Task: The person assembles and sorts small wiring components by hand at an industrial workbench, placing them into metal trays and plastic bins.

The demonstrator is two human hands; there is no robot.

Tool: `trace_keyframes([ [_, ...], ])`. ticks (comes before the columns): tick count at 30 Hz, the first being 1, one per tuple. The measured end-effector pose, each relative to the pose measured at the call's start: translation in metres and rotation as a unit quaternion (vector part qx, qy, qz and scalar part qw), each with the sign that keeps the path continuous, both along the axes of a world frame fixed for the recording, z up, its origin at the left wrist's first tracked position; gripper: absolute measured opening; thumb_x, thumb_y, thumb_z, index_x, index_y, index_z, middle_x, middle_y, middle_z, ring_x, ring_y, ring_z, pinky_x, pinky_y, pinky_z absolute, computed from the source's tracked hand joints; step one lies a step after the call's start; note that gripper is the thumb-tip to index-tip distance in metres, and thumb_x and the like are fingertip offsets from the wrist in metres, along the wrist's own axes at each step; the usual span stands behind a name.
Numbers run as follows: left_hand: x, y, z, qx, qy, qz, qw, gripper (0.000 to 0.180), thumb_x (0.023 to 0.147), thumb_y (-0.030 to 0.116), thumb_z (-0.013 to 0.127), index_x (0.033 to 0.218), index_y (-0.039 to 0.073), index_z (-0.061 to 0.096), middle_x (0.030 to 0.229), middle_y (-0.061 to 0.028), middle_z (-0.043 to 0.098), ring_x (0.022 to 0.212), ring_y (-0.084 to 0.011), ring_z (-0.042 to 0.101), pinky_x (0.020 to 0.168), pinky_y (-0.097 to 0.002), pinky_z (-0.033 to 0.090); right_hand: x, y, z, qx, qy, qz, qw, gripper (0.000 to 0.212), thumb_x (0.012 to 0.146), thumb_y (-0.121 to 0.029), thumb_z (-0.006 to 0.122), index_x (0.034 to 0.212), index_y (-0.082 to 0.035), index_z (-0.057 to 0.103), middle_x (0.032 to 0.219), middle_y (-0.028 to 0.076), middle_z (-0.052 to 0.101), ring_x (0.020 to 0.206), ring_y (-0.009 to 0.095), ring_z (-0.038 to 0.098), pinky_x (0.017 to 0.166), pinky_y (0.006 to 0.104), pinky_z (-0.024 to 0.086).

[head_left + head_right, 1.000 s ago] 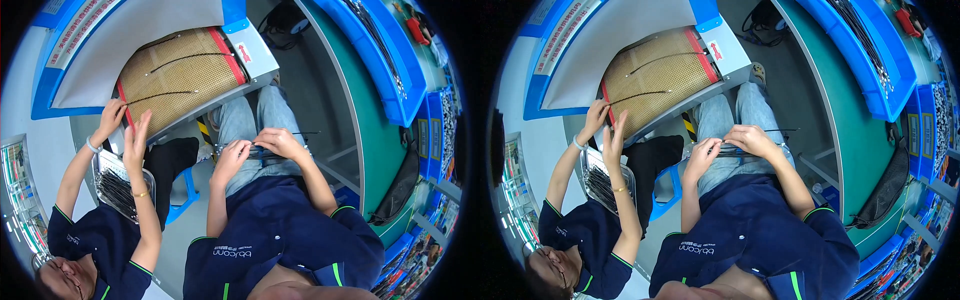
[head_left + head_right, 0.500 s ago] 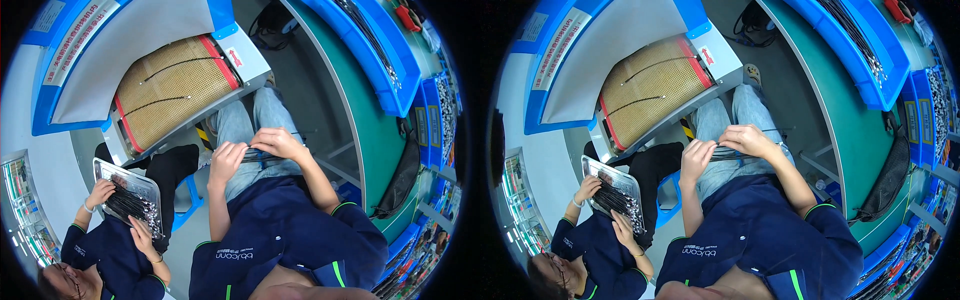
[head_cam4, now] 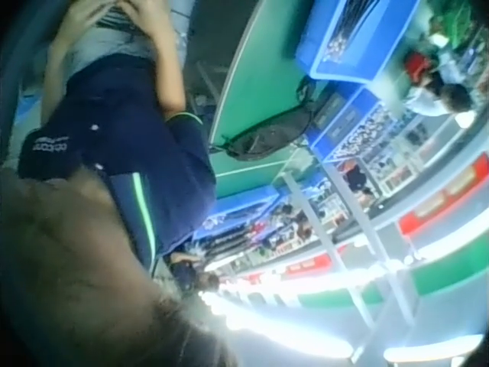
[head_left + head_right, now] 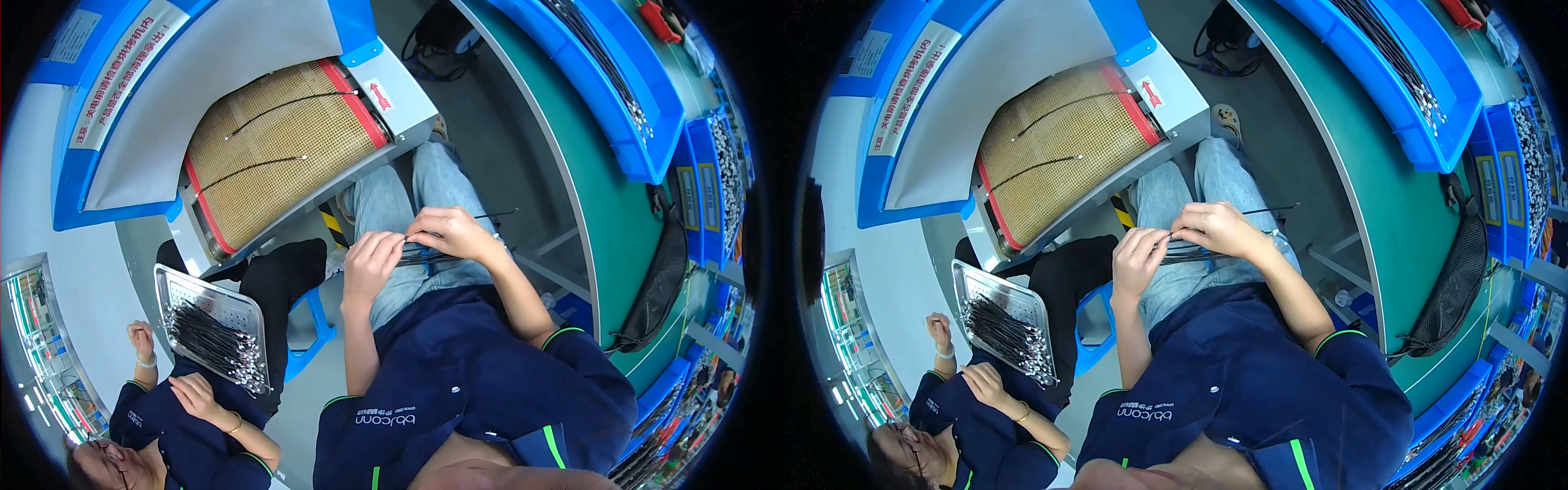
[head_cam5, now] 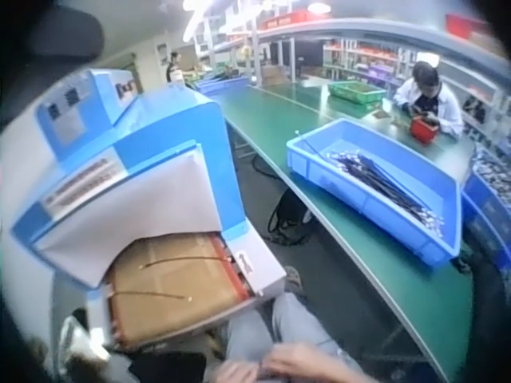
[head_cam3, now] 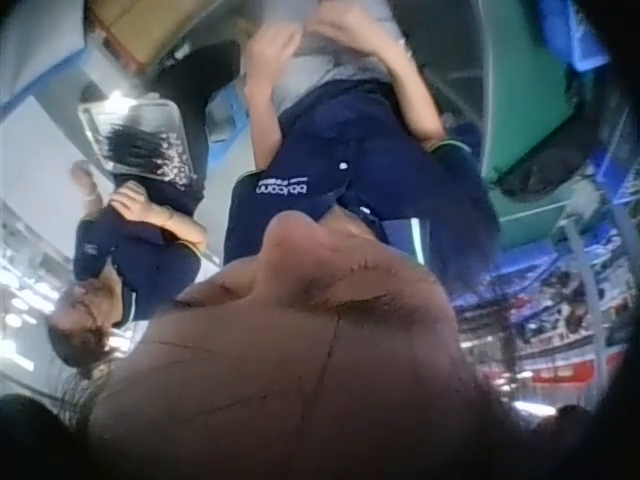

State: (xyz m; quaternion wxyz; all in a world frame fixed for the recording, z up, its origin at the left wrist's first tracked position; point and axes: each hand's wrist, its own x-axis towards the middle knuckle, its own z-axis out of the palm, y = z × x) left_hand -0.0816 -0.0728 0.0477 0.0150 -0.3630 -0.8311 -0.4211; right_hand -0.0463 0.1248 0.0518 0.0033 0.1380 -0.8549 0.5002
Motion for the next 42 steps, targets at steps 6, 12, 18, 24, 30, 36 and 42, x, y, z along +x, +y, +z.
trace_keyframes([
  [6, 0.000, -0.004, 0.001, 0.010, 0.003, 0.022, 1.000, 0.016, 0.068, -0.002, 0.071, 0.082, 0.003, 0.065, 0.078, -0.0074, 0.064, 0.072, -0.0237, 0.062, 0.063, -0.0326, 0.050, 0.003, 0.003, 0.001, -0.027, -0.009, -0.012, 1.000, 0.009, 0.078, -0.009, 0.070, 0.086, -0.003, 0.067, 0.079, 0.008, 0.064, 0.070, 0.024, 0.064, 0.061, 0.0324, 0.050],
  [12, -0.002, -0.001, 0.005, 0.014, 0.004, 0.025, 1.000, 0.015, 0.066, -0.002, 0.071, 0.079, 0.003, 0.065, 0.076, -0.0077, 0.064, 0.071, -0.0242, 0.062, 0.063, -0.0330, 0.050, 0.006, 0.014, 0.004, -0.053, -0.042, -0.018, 0.998, 0.010, 0.080, -0.008, 0.069, 0.086, -0.001, 0.068, 0.080, 0.010, 0.065, 0.071, 0.023, 0.064, 0.062, 0.0318, 0.050],
  [18, -0.003, 0.006, 0.033, 0.020, -0.003, 0.022, 1.000, 0.014, 0.066, -0.002, 0.071, 0.078, 0.003, 0.065, 0.075, -0.0079, 0.064, 0.071, -0.0239, 0.062, 0.063, -0.0328, 0.050, 0.008, 0.021, 0.037, -0.048, -0.049, -0.013, 0.998, 0.010, 0.081, -0.008, 0.068, 0.088, -0.001, 0.067, 0.079, 0.009, 0.065, 0.072, 0.024, 0.064, 0.064, 0.0318, 0.050],
  [24, 0.001, -0.001, 0.049, 0.000, -0.035, 0.066, 0.997, 0.015, 0.068, -0.002, 0.070, 0.080, 0.002, 0.063, 0.078, -0.0091, 0.063, 0.073, -0.0243, 0.061, 0.065, -0.0326, 0.049, 0.016, 0.046, 0.059, -0.033, -0.051, -0.016, 0.998, 0.017, 0.081, -0.006, 0.067, 0.098, -0.004, 0.068, 0.091, 0.009, 0.062, 0.083, 0.023, 0.062, 0.072, 0.0312, 0.050],
  [30, 0.009, -0.007, 0.034, 0.022, -0.113, 0.108, 0.988, 0.016, 0.072, -0.002, 0.069, 0.086, 0.003, 0.062, 0.083, -0.0093, 0.063, 0.075, -0.0214, 0.062, 0.067, -0.0309, 0.049, 0.022, 0.059, 0.061, 0.009, -0.053, -0.075, 0.996, 0.013, 0.080, -0.010, 0.067, 0.091, -0.004, 0.067, 0.085, 0.009, 0.062, 0.078, 0.026, 0.063, 0.070, 0.0335, 0.051],
  [36, 0.017, 0.012, -0.012, 0.120, -0.318, 0.167, 0.925, 0.034, 0.079, 0.002, 0.070, 0.109, 0.003, 0.055, 0.093, -0.0077, 0.064, 0.081, -0.0140, 0.061, 0.072, -0.0267, 0.050, 0.020, 0.050, 0.049, 0.032, -0.023, -0.119, 0.992, 0.011, 0.079, -0.013, 0.068, 0.085, -0.004, 0.066, 0.078, 0.008, 0.063, 0.074, 0.027, 0.063, 0.067, 0.0347, 0.051],
  [42, 0.050, 0.058, -0.001, 0.463, -0.565, 0.160, 0.664, 0.028, 0.093, 0.012, 0.058, 0.119, 0.002, 0.053, 0.100, -0.0053, 0.062, 0.088, -0.0094, 0.060, 0.074, -0.0233, 0.050, 0.012, 0.017, 0.043, 0.045, -0.023, -0.085, 0.995, 0.014, 0.077, -0.016, 0.068, 0.084, -0.005, 0.065, 0.077, 0.009, 0.063, 0.073, 0.029, 0.063, 0.065, 0.0371, 0.050],
])
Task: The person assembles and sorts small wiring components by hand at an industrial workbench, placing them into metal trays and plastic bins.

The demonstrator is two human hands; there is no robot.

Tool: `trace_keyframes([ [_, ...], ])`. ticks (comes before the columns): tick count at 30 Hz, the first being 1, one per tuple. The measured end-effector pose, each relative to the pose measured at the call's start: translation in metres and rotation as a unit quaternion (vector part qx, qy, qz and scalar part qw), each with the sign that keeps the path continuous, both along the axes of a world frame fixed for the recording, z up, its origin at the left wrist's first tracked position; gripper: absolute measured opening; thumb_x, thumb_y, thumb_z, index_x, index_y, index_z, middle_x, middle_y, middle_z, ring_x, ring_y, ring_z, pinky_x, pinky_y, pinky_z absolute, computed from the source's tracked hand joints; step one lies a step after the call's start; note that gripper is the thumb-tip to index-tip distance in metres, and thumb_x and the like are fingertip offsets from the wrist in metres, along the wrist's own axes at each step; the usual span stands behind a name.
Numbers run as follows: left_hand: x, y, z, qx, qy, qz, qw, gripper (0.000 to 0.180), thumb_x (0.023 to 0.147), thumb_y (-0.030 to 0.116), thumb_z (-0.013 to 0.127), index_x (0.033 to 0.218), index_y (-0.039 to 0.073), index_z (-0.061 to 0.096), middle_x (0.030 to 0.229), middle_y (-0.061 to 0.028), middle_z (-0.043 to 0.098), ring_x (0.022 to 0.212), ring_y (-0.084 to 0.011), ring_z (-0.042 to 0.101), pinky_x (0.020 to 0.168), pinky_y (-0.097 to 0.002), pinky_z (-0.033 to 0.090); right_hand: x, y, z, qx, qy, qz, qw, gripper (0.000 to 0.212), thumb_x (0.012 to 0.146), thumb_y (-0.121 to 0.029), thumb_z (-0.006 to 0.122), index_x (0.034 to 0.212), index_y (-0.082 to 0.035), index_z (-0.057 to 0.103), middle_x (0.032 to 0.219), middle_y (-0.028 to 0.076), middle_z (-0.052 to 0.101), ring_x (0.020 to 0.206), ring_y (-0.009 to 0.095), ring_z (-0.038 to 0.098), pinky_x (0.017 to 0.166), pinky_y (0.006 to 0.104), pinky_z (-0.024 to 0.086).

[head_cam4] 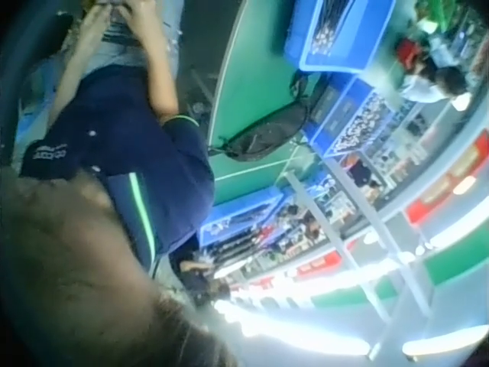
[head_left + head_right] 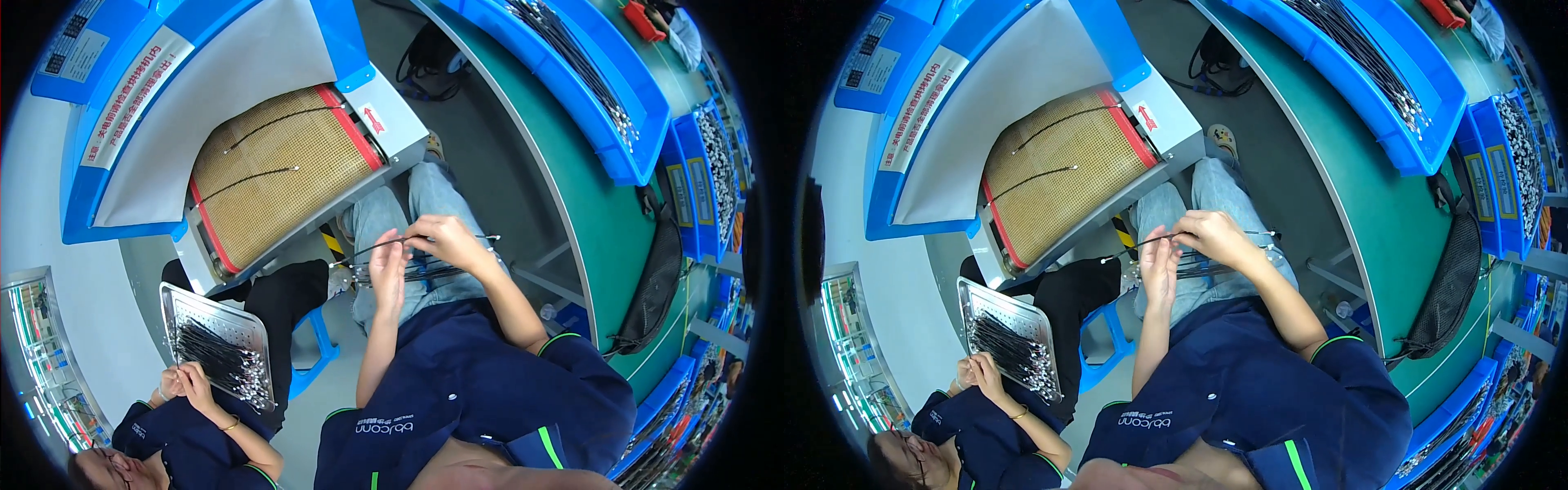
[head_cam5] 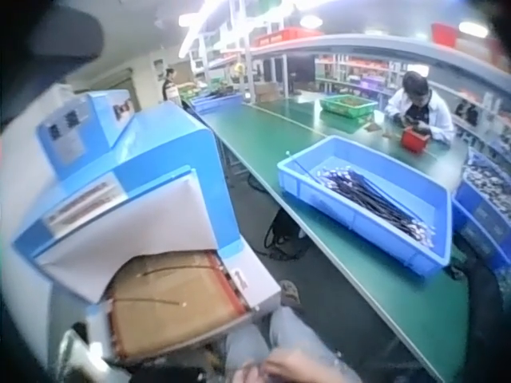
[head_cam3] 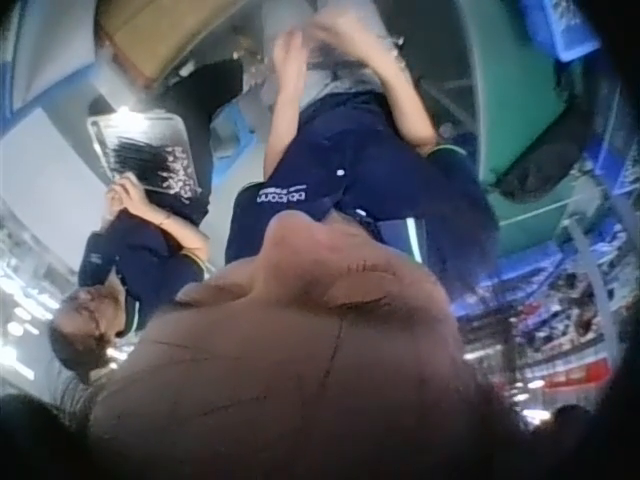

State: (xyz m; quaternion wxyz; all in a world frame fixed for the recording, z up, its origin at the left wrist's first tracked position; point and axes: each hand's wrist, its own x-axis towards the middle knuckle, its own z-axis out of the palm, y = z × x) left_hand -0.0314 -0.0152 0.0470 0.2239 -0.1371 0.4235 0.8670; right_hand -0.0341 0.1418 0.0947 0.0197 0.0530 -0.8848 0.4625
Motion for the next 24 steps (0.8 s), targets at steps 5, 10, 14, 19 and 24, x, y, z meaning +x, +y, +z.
trace_keyframes([
  [5, 0.004, -0.013, -0.022, 0.014, -0.034, 0.006, 0.999, 0.016, 0.093, 0.014, 0.058, 0.107, 0.006, 0.061, 0.099, -0.0019, 0.062, 0.088, -0.0092, 0.060, 0.072, -0.0243, 0.051, 0.001, -0.001, -0.001, 0.040, -0.018, 0.020, 0.999, 0.013, 0.077, -0.016, 0.069, 0.083, -0.004, 0.066, 0.077, 0.008, 0.064, 0.072, 0.028, 0.062, 0.064, 0.0358, 0.050],
  [10, -0.007, -0.045, -0.036, -0.018, -0.047, 0.097, 0.994, 0.018, 0.094, 0.015, 0.057, 0.110, 0.008, 0.060, 0.096, 0.0001, 0.061, 0.084, -0.0072, 0.057, 0.069, -0.0217, 0.049, 0.010, 0.027, -0.016, 0.040, -0.016, -0.009, 0.999, 0.014, 0.079, -0.017, 0.068, 0.083, -0.004, 0.065, 0.080, 0.009, 0.065, 0.075, 0.027, 0.064, 0.067, 0.0347, 0.051],
  [14, -0.015, -0.059, -0.036, -0.036, -0.040, 0.133, 0.990, 0.019, 0.094, 0.014, 0.056, 0.112, 0.007, 0.059, 0.094, 0.0001, 0.060, 0.081, -0.0072, 0.056, 0.068, -0.0217, 0.048, 0.014, 0.040, -0.014, -0.033, -0.061, -0.020, 0.997, 0.014, 0.080, -0.015, 0.068, 0.085, -0.002, 0.065, 0.081, 0.010, 0.065, 0.075, 0.026, 0.064, 0.068, 0.0342, 0.051],
  [19, -0.008, -0.057, -0.023, -0.035, -0.040, 0.145, 0.988, 0.019, 0.095, 0.014, 0.056, 0.112, 0.006, 0.058, 0.094, 0.0000, 0.060, 0.080, -0.0074, 0.056, 0.066, -0.0219, 0.047, 0.023, 0.039, -0.006, -0.049, -0.034, -0.037, 0.998, 0.011, 0.080, -0.009, 0.070, 0.086, -0.001, 0.066, 0.080, 0.009, 0.065, 0.073, 0.021, 0.065, 0.065, 0.0305, 0.052],
  [24, -0.006, -0.059, -0.023, -0.041, -0.035, 0.141, 0.989, 0.019, 0.095, 0.014, 0.055, 0.112, 0.006, 0.058, 0.092, 0.0000, 0.060, 0.080, -0.0072, 0.055, 0.065, -0.0223, 0.047, 0.026, 0.036, -0.008, -0.049, -0.032, -0.049, 0.997, 0.011, 0.079, -0.008, 0.070, 0.087, -0.002, 0.066, 0.079, 0.009, 0.065, 0.070, 0.019, 0.064, 0.062, 0.0288, 0.051],
])
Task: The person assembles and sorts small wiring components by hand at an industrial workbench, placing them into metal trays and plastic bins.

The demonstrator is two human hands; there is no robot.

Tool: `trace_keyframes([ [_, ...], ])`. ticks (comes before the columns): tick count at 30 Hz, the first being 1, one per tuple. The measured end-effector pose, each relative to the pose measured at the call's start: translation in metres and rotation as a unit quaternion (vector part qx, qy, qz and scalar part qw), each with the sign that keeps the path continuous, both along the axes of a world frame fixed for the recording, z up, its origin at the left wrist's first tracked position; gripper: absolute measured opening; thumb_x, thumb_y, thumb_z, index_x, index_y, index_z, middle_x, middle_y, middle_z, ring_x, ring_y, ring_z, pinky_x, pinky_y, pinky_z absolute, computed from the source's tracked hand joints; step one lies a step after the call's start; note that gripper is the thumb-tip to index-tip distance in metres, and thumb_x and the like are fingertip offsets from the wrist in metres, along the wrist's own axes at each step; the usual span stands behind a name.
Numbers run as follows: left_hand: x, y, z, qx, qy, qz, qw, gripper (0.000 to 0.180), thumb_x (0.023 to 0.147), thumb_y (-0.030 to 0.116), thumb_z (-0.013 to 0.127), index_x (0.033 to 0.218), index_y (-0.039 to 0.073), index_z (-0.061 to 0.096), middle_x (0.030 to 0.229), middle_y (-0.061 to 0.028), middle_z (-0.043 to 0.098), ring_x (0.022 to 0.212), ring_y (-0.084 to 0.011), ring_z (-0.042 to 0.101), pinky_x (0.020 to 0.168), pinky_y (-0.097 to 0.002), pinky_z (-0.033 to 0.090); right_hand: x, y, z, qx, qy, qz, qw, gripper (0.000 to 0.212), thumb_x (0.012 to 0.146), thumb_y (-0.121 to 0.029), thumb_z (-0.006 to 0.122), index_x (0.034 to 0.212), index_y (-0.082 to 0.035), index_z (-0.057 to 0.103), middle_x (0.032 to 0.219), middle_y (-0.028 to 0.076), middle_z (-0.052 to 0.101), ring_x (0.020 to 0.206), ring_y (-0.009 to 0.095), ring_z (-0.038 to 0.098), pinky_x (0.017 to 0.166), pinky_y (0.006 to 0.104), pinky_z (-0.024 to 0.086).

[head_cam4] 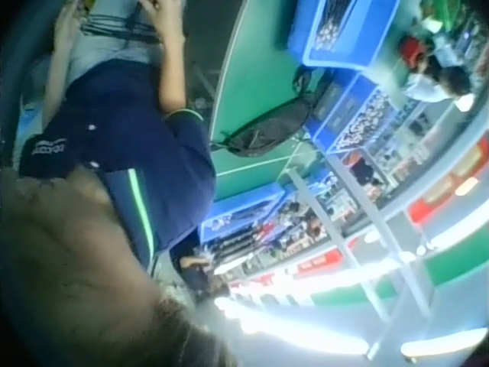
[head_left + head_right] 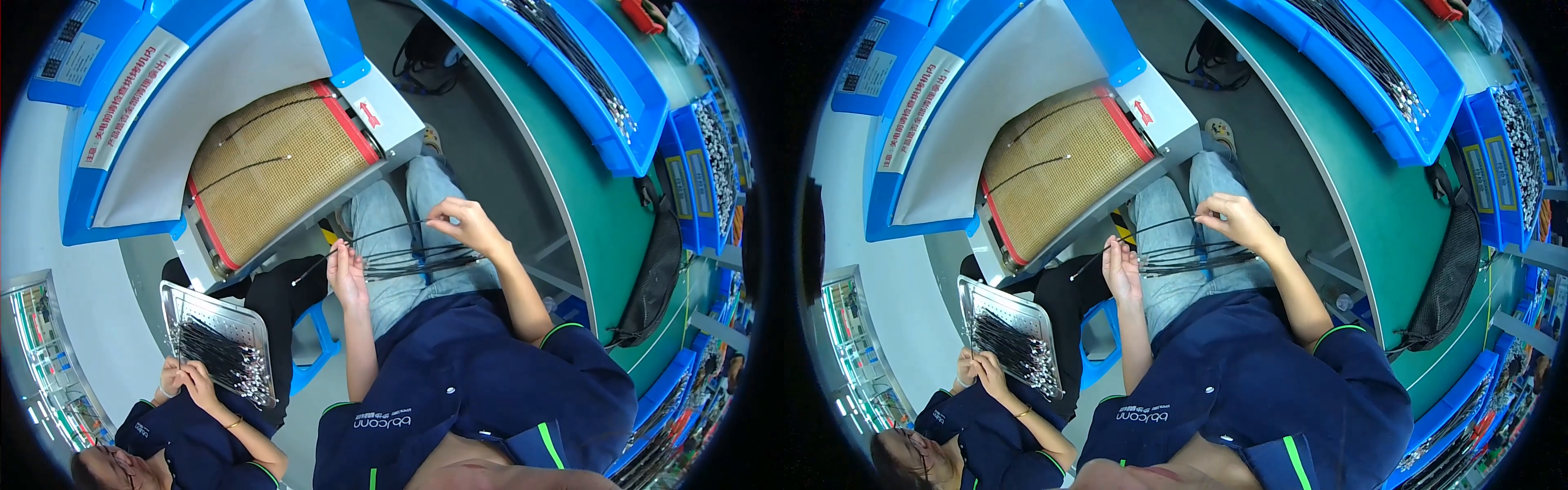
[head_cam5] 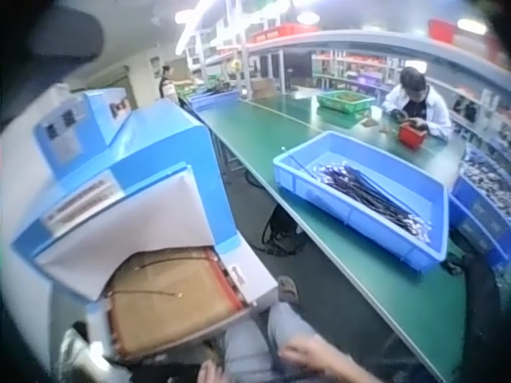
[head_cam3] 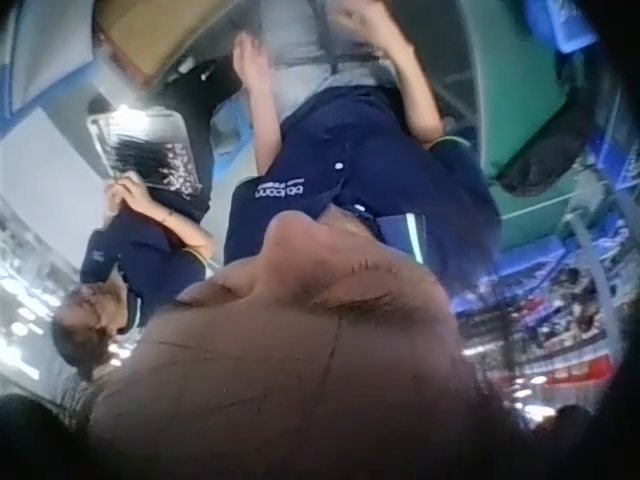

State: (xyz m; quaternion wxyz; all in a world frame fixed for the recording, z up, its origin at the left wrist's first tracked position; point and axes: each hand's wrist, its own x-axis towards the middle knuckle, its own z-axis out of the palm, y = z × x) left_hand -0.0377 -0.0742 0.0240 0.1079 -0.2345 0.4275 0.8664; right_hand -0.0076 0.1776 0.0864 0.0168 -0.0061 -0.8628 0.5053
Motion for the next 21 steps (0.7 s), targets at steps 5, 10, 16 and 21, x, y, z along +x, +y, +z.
trace_keyframes([
  [5, 0.004, -0.001, -0.008, 0.001, 0.011, 0.003, 1.000, 0.018, 0.095, 0.014, 0.056, 0.111, 0.006, 0.059, 0.090, 0.0004, 0.060, 0.079, -0.0070, 0.055, 0.065, -0.0219, 0.046, 0.003, -0.004, -0.012, 0.004, 0.075, 0.009, 0.997, 0.010, 0.080, -0.009, 0.068, 0.085, -0.001, 0.064, 0.078, 0.010, 0.062, 0.069, 0.022, 0.061, 0.061, 0.0317, 0.049],
  [10, 0.004, -0.002, -0.014, 0.003, 0.019, -0.006, 1.000, 0.019, 0.095, 0.014, 0.056, 0.111, 0.006, 0.059, 0.091, 0.0004, 0.060, 0.079, -0.0069, 0.055, 0.066, -0.0216, 0.045, 0.004, -0.005, -0.012, -0.001, 0.038, 0.001, 0.999, 0.011, 0.080, -0.011, 0.069, 0.083, -0.001, 0.065, 0.077, 0.008, 0.061, 0.068, 0.022, 0.060, 0.060, 0.0313, 0.048],
  [16, 0.003, -0.003, -0.022, 0.003, 0.015, -0.004, 1.000, 0.019, 0.094, 0.014, 0.056, 0.111, 0.006, 0.059, 0.092, 0.0005, 0.060, 0.080, -0.0068, 0.054, 0.067, -0.0217, 0.045, 0.003, -0.002, -0.020, -0.005, 0.038, 0.021, 0.999, 0.012, 0.080, -0.012, 0.070, 0.083, -0.002, 0.065, 0.076, 0.008, 0.061, 0.068, 0.023, 0.060, 0.060, 0.0320, 0.047],
  [21, 0.000, -0.004, -0.024, 0.008, 0.014, -0.007, 1.000, 0.019, 0.094, 0.015, 0.056, 0.111, 0.006, 0.059, 0.092, 0.0006, 0.060, 0.081, -0.0070, 0.054, 0.068, -0.0220, 0.045, -0.001, 0.001, -0.026, 0.010, 0.045, 0.049, 0.998, 0.012, 0.080, -0.013, 0.070, 0.082, -0.003, 0.065, 0.077, 0.007, 0.061, 0.070, 0.023, 0.061, 0.062, 0.0324, 0.048],
])
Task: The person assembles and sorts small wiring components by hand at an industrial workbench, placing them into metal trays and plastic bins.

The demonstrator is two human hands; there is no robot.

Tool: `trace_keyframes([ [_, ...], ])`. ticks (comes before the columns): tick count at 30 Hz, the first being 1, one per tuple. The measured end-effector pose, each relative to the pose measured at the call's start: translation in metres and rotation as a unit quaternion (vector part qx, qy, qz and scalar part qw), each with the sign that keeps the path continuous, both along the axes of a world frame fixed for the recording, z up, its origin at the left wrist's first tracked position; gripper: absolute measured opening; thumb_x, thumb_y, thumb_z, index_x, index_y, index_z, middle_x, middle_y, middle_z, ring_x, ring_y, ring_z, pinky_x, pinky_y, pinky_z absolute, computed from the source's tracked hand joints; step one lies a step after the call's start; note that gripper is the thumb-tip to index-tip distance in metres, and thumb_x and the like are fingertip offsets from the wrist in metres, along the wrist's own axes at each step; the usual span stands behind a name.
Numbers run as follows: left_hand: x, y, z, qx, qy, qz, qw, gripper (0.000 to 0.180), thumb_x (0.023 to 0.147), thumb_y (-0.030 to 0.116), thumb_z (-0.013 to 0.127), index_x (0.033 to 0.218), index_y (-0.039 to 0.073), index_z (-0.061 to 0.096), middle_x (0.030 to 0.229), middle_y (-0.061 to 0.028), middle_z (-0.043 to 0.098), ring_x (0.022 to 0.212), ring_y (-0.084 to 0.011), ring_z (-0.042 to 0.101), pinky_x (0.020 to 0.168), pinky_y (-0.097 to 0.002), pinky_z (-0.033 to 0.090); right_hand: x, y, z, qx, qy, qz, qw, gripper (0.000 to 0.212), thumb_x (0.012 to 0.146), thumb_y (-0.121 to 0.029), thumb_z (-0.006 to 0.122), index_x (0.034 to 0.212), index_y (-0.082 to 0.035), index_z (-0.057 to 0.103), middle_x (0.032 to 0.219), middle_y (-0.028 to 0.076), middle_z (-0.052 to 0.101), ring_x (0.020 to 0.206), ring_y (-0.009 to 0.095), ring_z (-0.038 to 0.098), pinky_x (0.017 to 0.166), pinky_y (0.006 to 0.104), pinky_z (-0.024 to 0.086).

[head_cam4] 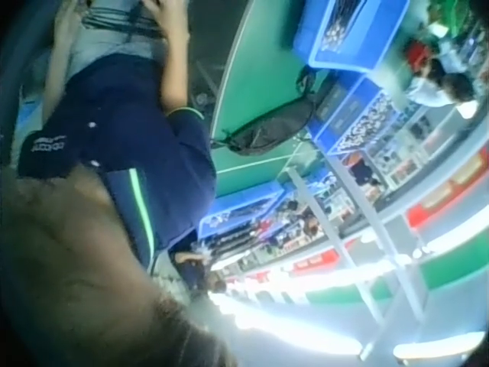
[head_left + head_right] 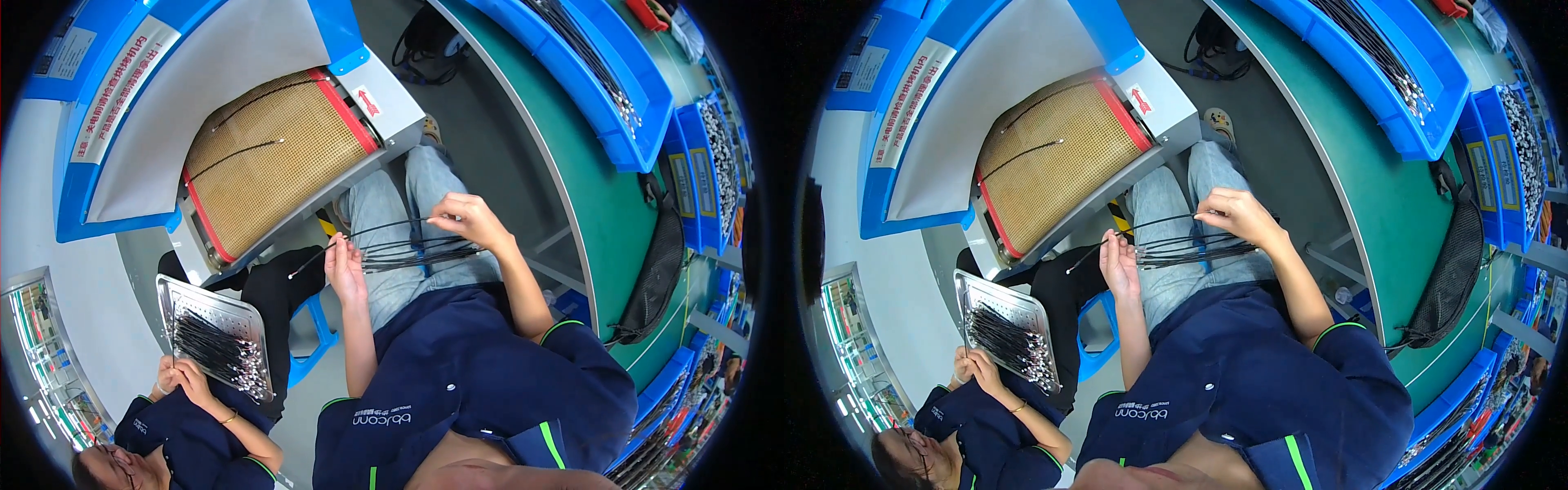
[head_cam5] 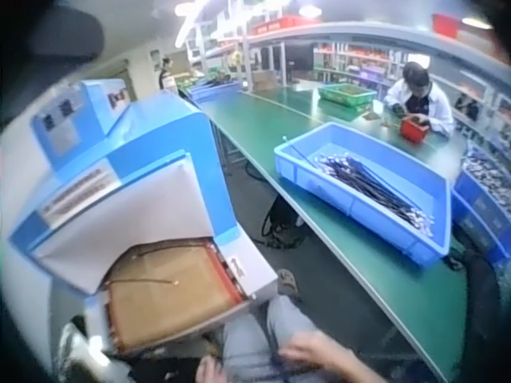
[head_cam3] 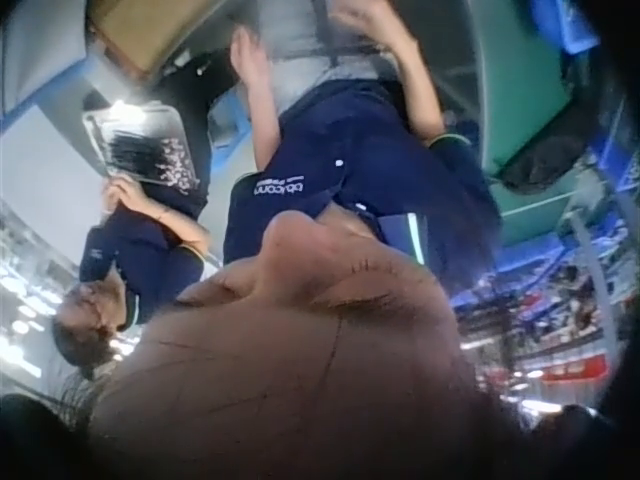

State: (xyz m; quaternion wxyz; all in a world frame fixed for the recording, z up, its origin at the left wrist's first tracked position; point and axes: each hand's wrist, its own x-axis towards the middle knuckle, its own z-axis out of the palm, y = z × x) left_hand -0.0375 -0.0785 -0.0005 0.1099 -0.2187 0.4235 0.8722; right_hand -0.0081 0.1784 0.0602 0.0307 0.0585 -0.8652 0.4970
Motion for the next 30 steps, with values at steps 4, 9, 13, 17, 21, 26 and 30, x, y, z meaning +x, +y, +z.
trace_keyframes([
  [4, -0.002, -0.003, -0.003, -0.004, 0.001, 0.000, 1.000, 0.019, 0.094, 0.015, 0.057, 0.111, 0.006, 0.059, 0.091, 0.0005, 0.060, 0.081, -0.0071, 0.054, 0.068, -0.0223, 0.045, -0.003, -0.003, -0.002, 0.013, 0.006, -0.017, 1.000, 0.013, 0.079, -0.014, 0.070, 0.083, -0.003, 0.066, 0.078, 0.007, 0.062, 0.072, 0.023, 0.062, 0.063, 0.0321, 0.050],
  [9, -0.008, -0.013, -0.001, 0.001, -0.006, 0.009, 1.000, 0.019, 0.094, 0.015, 0.057, 0.111, 0.006, 0.059, 0.090, 0.0000, 0.059, 0.081, -0.0071, 0.054, 0.068, -0.0225, 0.045, -0.008, -0.011, 0.001, 0.045, -0.016, -0.019, 0.999, 0.016, 0.078, -0.017, 0.071, 0.087, -0.004, 0.066, 0.082, 0.007, 0.064, 0.074, 0.022, 0.063, 0.064, 0.0307, 0.050],
  [13, -0.015, -0.028, 0.005, 0.006, -0.010, 0.018, 1.000, 0.019, 0.093, 0.012, 0.058, 0.110, 0.004, 0.060, 0.092, 0.0012, 0.059, 0.080, -0.0063, 0.054, 0.068, -0.0218, 0.045, -0.015, -0.023, 0.008, 0.047, -0.030, -0.036, 0.998, 0.024, 0.076, -0.021, 0.073, 0.093, -0.005, 0.066, 0.085, 0.008, 0.065, 0.073, 0.023, 0.063, 0.067, 0.0330, 0.051],
  [17, -0.028, -0.054, 0.004, 0.008, 0.000, 0.024, 1.000, 0.020, 0.093, 0.012, 0.059, 0.111, 0.004, 0.060, 0.092, 0.0015, 0.060, 0.079, -0.0059, 0.054, 0.068, -0.0218, 0.045, -0.034, -0.052, 0.040, -0.108, 0.057, -0.059, 0.991, 0.023, 0.081, -0.018, 0.067, 0.099, -0.004, 0.068, 0.080, 0.010, 0.064, 0.066, 0.021, 0.059, 0.064, 0.0306, 0.048],
  [21, -0.034, -0.073, 0.006, 0.000, -0.003, 0.041, 0.999, 0.020, 0.093, 0.012, 0.059, 0.111, 0.004, 0.060, 0.092, 0.0020, 0.060, 0.079, -0.0052, 0.054, 0.068, -0.0215, 0.045, -0.063, -0.099, 0.093, -0.180, 0.053, 0.150, 0.971, 0.015, 0.084, -0.011, 0.061, 0.091, -0.004, 0.071, 0.067, 0.010, 0.062, 0.058, 0.021, 0.058, 0.056, 0.0304, 0.045],
  [26, -0.045, -0.111, 0.010, -0.023, -0.009, 0.075, 0.997, 0.019, 0.093, 0.012, 0.059, 0.110, 0.005, 0.060, 0.091, 0.0018, 0.061, 0.079, -0.0051, 0.054, 0.069, -0.0210, 0.045, -0.082, -0.140, 0.112, -0.146, 0.104, 0.255, 0.950, 0.014, 0.084, -0.011, 0.061, 0.082, -0.002, 0.071, 0.058, 0.007, 0.061, 0.051, 0.020, 0.059, 0.050, 0.0318, 0.047],
  [30, -0.053, -0.145, 0.000, -0.020, 0.000, 0.097, 0.995, 0.019, 0.093, 0.013, 0.059, 0.110, 0.004, 0.060, 0.089, 0.0015, 0.059, 0.078, -0.0054, 0.053, 0.070, -0.0210, 0.044, -0.101, -0.153, 0.060, 0.127, -0.085, 0.113, 0.982, 0.035, 0.087, -0.027, 0.054, 0.064, -0.002, 0.061, 0.064, 0.016, 0.060, 0.055, 0.036, 0.058, 0.053, 0.0429, 0.046],
])
